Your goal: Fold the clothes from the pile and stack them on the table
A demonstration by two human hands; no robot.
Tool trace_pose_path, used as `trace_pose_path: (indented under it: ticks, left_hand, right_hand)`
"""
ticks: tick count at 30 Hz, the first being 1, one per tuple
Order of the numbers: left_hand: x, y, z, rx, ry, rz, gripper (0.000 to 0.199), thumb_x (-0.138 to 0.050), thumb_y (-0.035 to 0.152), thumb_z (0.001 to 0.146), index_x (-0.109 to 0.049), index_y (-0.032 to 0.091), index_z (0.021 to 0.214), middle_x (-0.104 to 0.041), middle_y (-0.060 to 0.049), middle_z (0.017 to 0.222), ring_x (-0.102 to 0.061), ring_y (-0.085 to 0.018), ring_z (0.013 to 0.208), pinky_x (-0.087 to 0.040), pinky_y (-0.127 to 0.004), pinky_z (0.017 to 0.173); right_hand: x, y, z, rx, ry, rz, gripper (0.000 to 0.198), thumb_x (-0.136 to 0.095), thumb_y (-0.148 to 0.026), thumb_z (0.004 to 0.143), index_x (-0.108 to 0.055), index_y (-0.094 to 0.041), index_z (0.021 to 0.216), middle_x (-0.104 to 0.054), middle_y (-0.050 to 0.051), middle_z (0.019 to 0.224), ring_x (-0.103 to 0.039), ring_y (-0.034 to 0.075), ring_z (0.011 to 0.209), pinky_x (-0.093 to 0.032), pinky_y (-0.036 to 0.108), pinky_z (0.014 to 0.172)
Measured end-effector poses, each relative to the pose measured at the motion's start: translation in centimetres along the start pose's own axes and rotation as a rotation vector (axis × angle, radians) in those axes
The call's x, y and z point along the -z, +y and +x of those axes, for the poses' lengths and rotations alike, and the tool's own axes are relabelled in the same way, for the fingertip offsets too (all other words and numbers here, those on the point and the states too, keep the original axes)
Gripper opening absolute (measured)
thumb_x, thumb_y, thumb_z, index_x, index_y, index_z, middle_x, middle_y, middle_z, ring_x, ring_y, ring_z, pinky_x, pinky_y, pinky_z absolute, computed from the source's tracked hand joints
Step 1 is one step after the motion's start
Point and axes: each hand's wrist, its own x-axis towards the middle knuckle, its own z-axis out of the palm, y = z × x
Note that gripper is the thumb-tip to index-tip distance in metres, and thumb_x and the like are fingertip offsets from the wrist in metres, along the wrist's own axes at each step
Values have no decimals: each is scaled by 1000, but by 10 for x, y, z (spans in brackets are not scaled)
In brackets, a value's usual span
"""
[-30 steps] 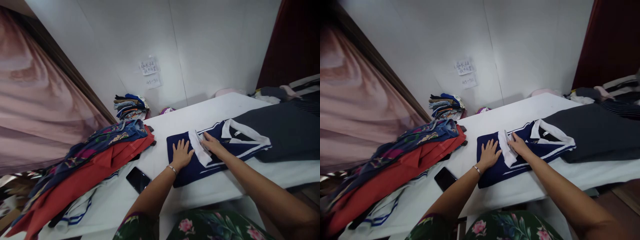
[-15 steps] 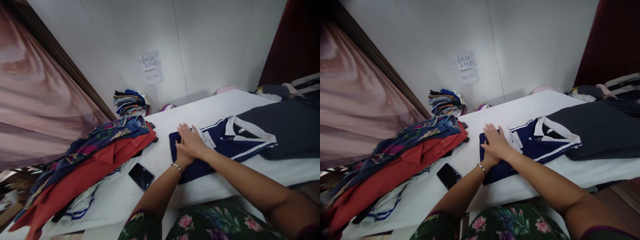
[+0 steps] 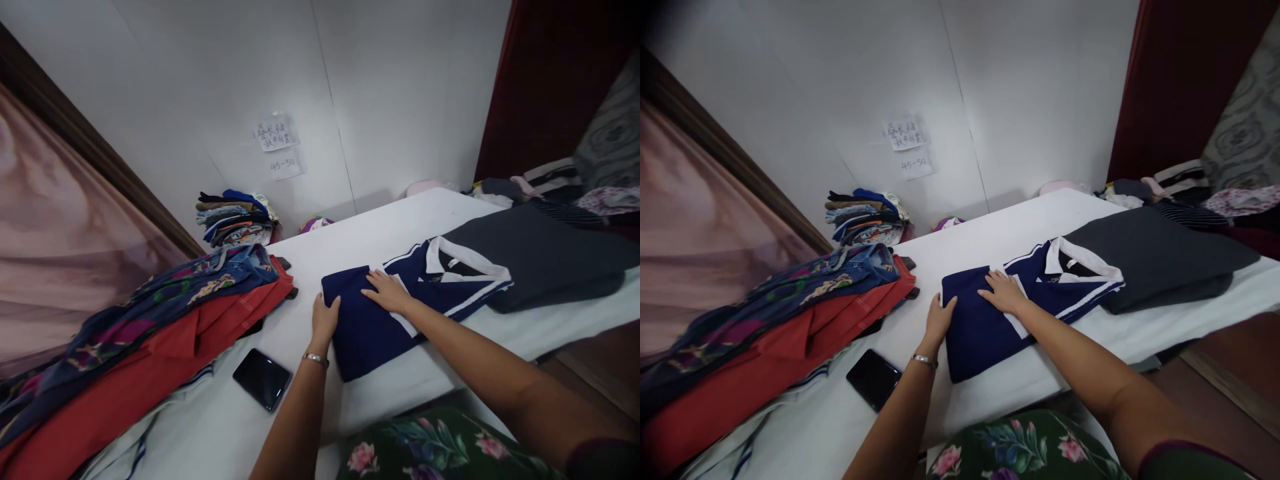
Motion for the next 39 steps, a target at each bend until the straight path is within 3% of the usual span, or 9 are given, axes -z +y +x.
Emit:
trace_pose_path:
  ticks: [3, 6, 15, 20, 24, 27, 31, 36, 39]
  left_hand:
    - [2, -7, 5, 212, -149, -293, 51, -74, 33, 76, -59, 10, 119, -64, -20, 121, -62, -29, 112, -48, -39, 97]
    - [1, -4, 7, 210, -251, -481, 32, -75, 22, 73, -65, 11, 102, -72, -14, 100, -70, -25, 91, -54, -36, 86]
    - [45, -27, 4, 285, -86, -483, 36, -77, 9, 67, -65, 13, 101, -73, -6, 81, -71, -20, 75, -57, -35, 79]
    - [39, -35, 2, 286, -39, -427, 37, -76, 8, 68, -63, 13, 102, -73, -6, 82, -71, -20, 75, -57, -33, 77]
    - [36, -33, 3, 277, -28, -408, 38, -74, 6, 69, -63, 13, 104, -74, -6, 85, -71, -20, 78, -57, -33, 77]
    - [38, -31, 1, 261, -35, -413, 37, -74, 6, 69, -63, 12, 104, -74, -8, 90, -71, -21, 81, -56, -33, 80]
    - [37, -32, -1, 251, -6, -404, 40, -74, 6, 70, -62, 11, 107, -73, -11, 98, -71, -21, 84, -56, -34, 82]
    - [32, -43, 3, 229, -25, -418, 41, -73, 7, 71, -61, 12, 110, -73, -11, 101, -71, -22, 88, -55, -34, 83]
    - [31, -48, 6, 220, -35, -431, 43, -77, 10, 69, -63, 13, 110, -74, -10, 99, -70, -22, 89, -54, -34, 84]
  right_hand:
    - [3, -1, 2, -17, -34, -15, 70, -30, -61, 92, -37, -17, 147, -25, 10, 157, -14, 26, 146, -15, 48, 114]
    - [7, -10, 3, -42, -63, -29, 70, -30, -60, 92, -37, -17, 147, -24, 12, 157, -14, 28, 145, -12, 52, 114]
    - [-5, -46, -10, 140, -85, 191, 74, -34, -65, 90, -36, -18, 148, -25, 13, 156, -15, 27, 146, -11, 52, 115]
    - [19, -38, -16, 67, 91, 188, 70, -32, -60, 93, -35, -17, 148, -23, 13, 157, -12, 27, 146, -12, 52, 115]
    - [22, -52, -30, 175, 225, 40, 72, -33, -60, 93, -34, -13, 148, -18, 15, 158, -7, 28, 147, -10, 50, 116]
    - [1, -60, -38, 240, 116, -38, 76, -38, -62, 90, -35, -12, 148, -22, 16, 157, -10, 28, 146, -9, 50, 117]
    - [-25, -53, -39, 196, 12, -49, 75, -40, -59, 90, -36, -11, 147, -27, 15, 155, -17, 29, 145, -11, 49, 117]
    - [-20, -43, -40, 198, -22, 44, 74, -37, -62, 90, -38, -14, 147, -29, 14, 155, -17, 28, 145, -12, 49, 116]
    - [-10, -42, -45, 160, 55, 88, 73, -34, -63, 91, -37, -15, 147, -27, 15, 155, -14, 28, 146, -13, 51, 116]
